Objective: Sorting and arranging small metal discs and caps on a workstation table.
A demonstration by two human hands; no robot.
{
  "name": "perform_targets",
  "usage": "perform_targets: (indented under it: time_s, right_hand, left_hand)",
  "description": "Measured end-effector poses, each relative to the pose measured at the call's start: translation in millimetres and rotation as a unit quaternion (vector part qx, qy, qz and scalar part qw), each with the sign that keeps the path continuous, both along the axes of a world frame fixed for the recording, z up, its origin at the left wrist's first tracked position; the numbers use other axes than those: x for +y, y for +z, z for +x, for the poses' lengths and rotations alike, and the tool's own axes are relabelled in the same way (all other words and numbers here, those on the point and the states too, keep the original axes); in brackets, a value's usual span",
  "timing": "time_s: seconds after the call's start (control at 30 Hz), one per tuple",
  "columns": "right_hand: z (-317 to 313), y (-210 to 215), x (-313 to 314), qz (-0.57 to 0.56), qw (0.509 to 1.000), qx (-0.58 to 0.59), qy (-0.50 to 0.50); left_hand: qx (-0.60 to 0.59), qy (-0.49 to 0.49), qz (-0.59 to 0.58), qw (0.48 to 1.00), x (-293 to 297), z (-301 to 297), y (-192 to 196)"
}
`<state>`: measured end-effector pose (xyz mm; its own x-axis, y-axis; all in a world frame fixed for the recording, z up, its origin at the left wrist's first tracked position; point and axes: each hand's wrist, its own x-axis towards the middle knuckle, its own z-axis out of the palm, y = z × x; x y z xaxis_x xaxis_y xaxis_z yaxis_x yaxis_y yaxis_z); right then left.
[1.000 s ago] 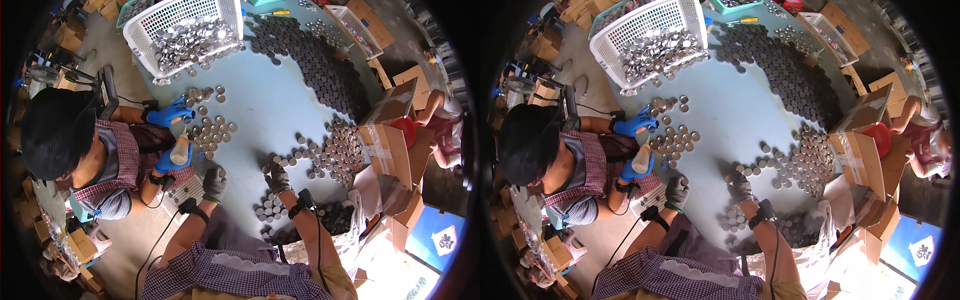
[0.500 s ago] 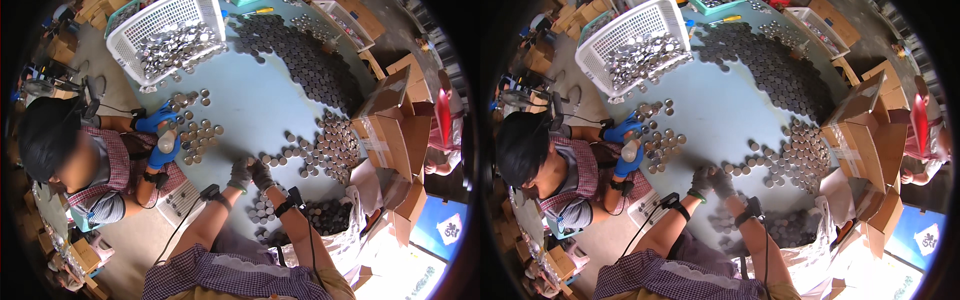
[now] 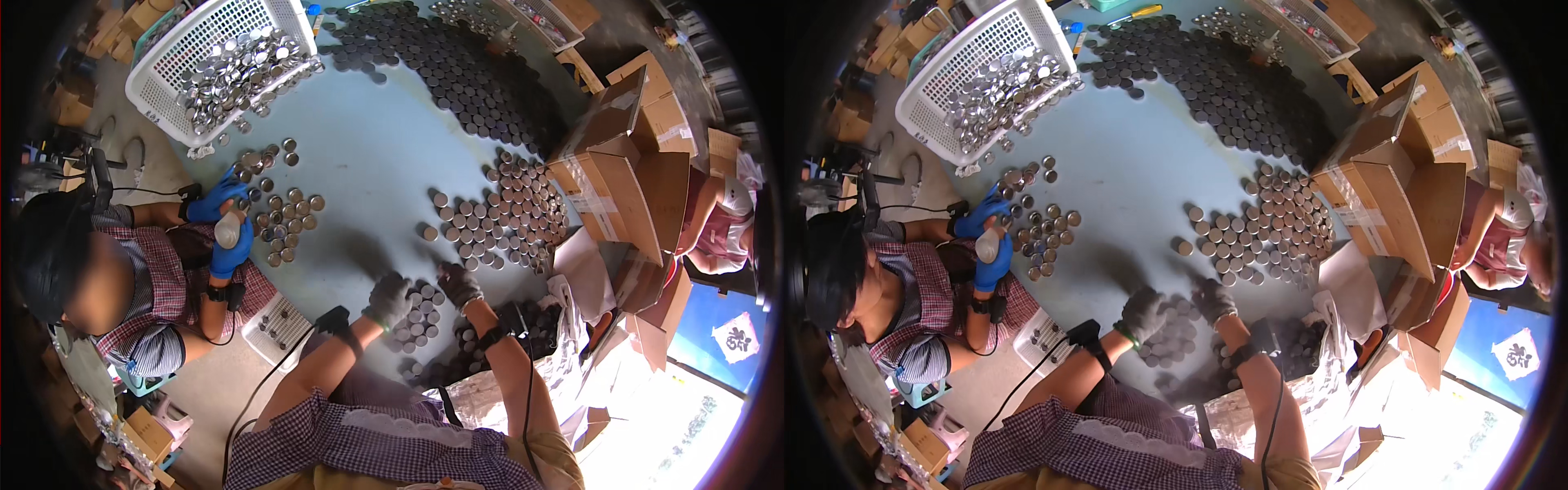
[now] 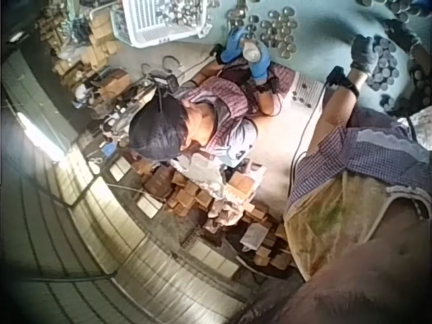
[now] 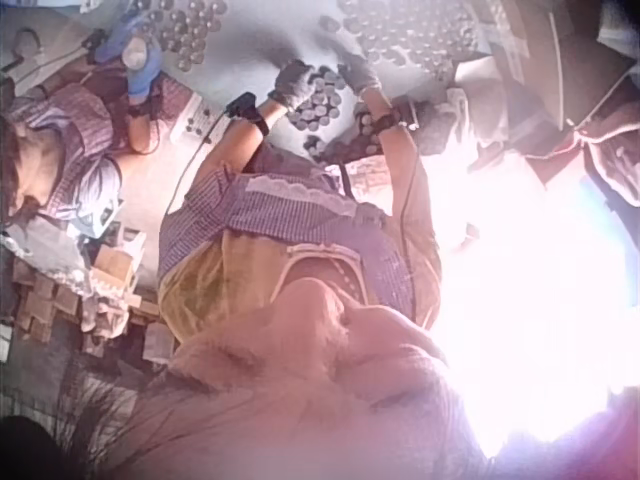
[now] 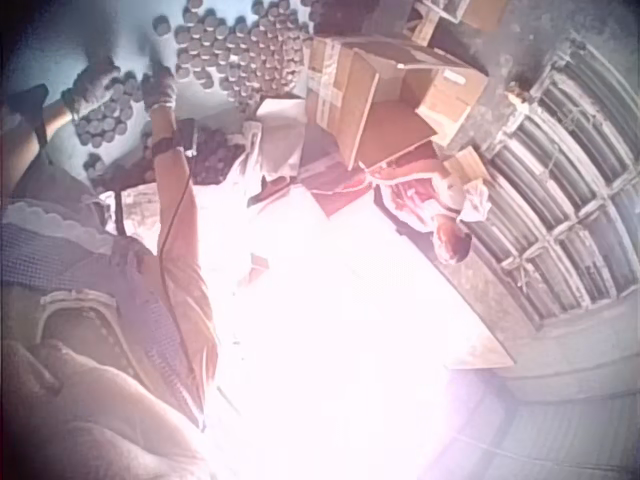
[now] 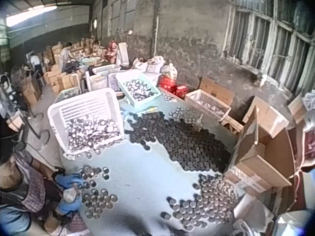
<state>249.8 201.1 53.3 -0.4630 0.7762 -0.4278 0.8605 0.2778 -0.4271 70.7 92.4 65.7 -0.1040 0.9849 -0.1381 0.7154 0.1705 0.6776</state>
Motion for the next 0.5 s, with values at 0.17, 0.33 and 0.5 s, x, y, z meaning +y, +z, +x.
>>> perform_targets:
  time_s: [0.17, 0.33, 0.5]
  right_hand:
    - [-45, 50, -37, 0.02, 0.989, -0.016, 0.145]
    - [-47, 9, -45, 0.049, 0.985, -0.098, 0.133]
    - [-88, 48, -40, 0.02, 0.973, -0.125, 0.196]
  left_hand:
    - [0.03, -0.035, -0.088, 0.995, -35, 16, 1]
    - [0.021, -0.027, -0.083, 0.996, -31, 18, -8]
    - [0.064, 0.047, -0.001, 0.997, -52, -33, -33]
